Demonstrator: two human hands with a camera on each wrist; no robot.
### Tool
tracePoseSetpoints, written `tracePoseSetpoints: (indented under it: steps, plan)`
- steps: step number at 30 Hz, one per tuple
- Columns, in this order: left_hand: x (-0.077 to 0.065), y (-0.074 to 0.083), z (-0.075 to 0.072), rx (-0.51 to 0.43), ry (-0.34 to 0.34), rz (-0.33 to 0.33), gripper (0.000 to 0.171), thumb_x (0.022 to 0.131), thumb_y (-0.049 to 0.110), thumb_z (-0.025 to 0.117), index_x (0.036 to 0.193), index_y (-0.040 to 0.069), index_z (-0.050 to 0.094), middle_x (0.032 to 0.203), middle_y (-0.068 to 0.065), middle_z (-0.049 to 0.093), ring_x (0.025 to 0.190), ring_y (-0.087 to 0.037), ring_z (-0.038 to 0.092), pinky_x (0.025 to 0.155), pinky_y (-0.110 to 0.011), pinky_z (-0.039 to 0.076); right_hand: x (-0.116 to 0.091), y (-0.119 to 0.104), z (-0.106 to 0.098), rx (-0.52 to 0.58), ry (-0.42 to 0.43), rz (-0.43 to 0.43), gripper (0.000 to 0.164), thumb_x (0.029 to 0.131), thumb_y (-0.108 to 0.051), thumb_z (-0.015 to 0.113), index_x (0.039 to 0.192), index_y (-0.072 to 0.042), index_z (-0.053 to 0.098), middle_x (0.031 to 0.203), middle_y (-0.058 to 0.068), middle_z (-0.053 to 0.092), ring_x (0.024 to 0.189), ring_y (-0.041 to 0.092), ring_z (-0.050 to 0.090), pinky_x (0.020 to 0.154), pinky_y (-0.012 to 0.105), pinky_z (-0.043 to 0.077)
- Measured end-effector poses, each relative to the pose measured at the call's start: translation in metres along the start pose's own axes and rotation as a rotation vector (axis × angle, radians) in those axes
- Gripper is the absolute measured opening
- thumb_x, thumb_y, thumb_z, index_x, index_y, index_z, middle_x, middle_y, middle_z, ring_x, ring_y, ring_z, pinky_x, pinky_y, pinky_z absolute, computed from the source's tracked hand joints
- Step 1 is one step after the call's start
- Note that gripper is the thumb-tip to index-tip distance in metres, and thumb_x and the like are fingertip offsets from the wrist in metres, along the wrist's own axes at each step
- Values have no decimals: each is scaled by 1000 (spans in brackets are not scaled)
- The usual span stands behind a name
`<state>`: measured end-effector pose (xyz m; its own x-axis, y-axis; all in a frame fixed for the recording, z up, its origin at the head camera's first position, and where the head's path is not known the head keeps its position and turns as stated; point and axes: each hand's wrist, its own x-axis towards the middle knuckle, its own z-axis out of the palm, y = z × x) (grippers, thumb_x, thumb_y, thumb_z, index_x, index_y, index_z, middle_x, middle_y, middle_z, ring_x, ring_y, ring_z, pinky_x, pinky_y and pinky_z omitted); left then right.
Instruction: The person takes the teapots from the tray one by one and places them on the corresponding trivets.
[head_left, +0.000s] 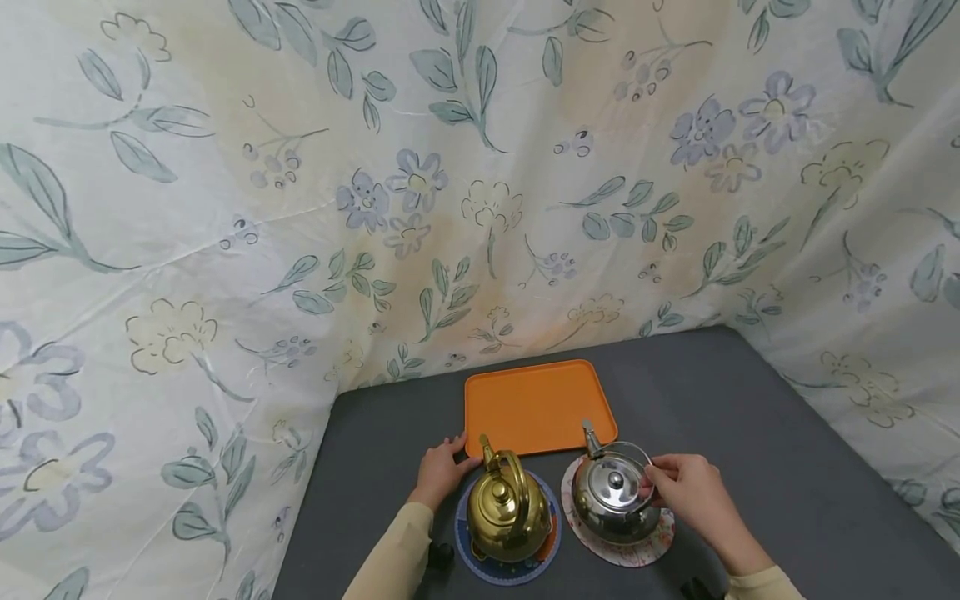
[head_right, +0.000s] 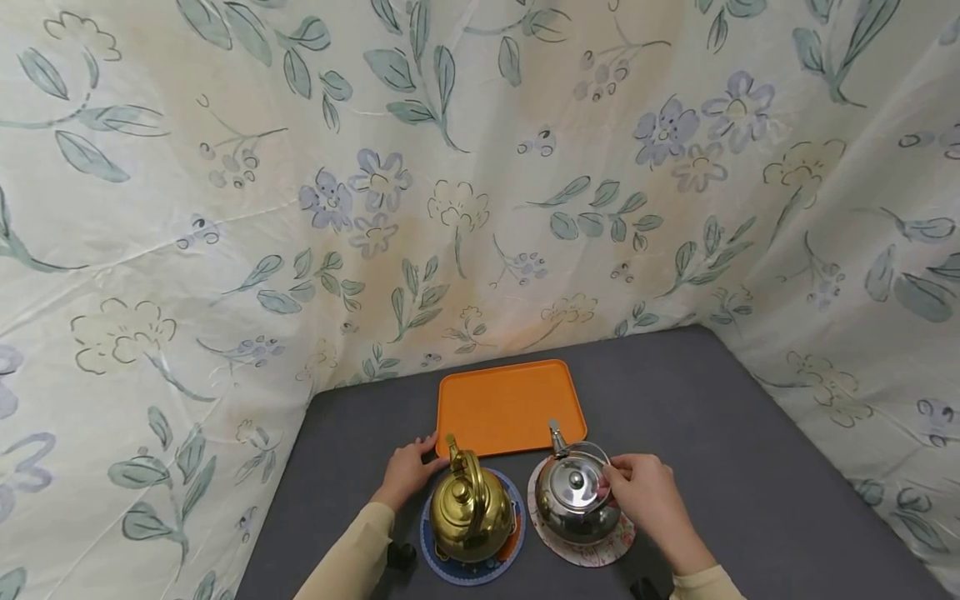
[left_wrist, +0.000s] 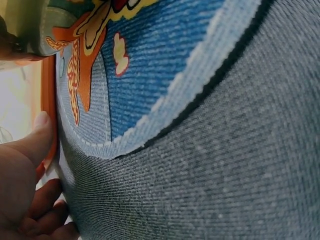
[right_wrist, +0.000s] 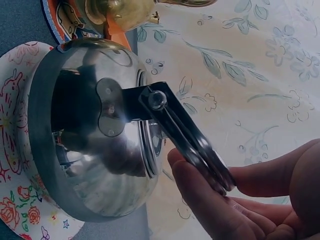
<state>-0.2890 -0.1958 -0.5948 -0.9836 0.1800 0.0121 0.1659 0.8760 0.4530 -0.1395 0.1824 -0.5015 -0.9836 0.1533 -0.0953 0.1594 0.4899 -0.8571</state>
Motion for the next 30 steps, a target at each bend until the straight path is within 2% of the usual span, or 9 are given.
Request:
tracePoseSetpoints:
  steps: [5,15,17,21,24,27,30]
  plan:
    - [-1,-3,-1,-3,1,2,70,89,44,75,149,14,53,143,-14,59,137,-40,50,112,-62,37,-2,1,4,6,8,-9,37,97,-9,61,120,19,63,83,10,77,70,19,75,63,34,62]
    - [-8,-12,-3,4,36,0,69,90,42,74,149,12,53,143,-15,59,137,-42,50,110,-63,37,4,-1,10,-73,1,-41,35,96,-16,64,117,12,69,80,5,76,66,15,72,61,33,60]
    - [-9,-14,-2,5,39,3,70,90,42,74,149,13,52,143,-15,58,137,-41,50,112,-63,36,6,0,11,-67,-11,-32,36,99,-21,64,117,9,70,81,5,76,67,16,73,60,31,60]
    - [-8,-20,-1,-36,10,-12,70,92,42,72,152,15,49,147,-15,55,141,-41,46,114,-63,33,10,1,9,-85,-29,-35,48,103,-35,60,121,8,69,90,10,76,71,20,74,61,33,60]
    - [-9,-22,-2,-82,-7,-20,69,93,43,70,152,15,48,149,-15,53,142,-42,43,113,-63,34,11,2,4,-150,-4,-97,55,104,-41,55,125,8,67,95,13,76,76,21,74,66,40,61]
    - [-14,-24,-9,-113,5,-10,66,96,42,68,151,12,49,150,-19,52,141,-44,43,111,-64,37,11,4,-2,-211,69,-193,50,105,-39,55,124,5,70,98,13,77,82,24,74,70,45,60]
    - [-25,-22,-23,-98,42,16,61,98,40,66,148,9,53,150,-22,51,140,-46,45,110,-64,39,13,6,-10,-237,162,-315,41,104,-32,58,121,2,72,102,15,77,86,30,74,71,47,60]
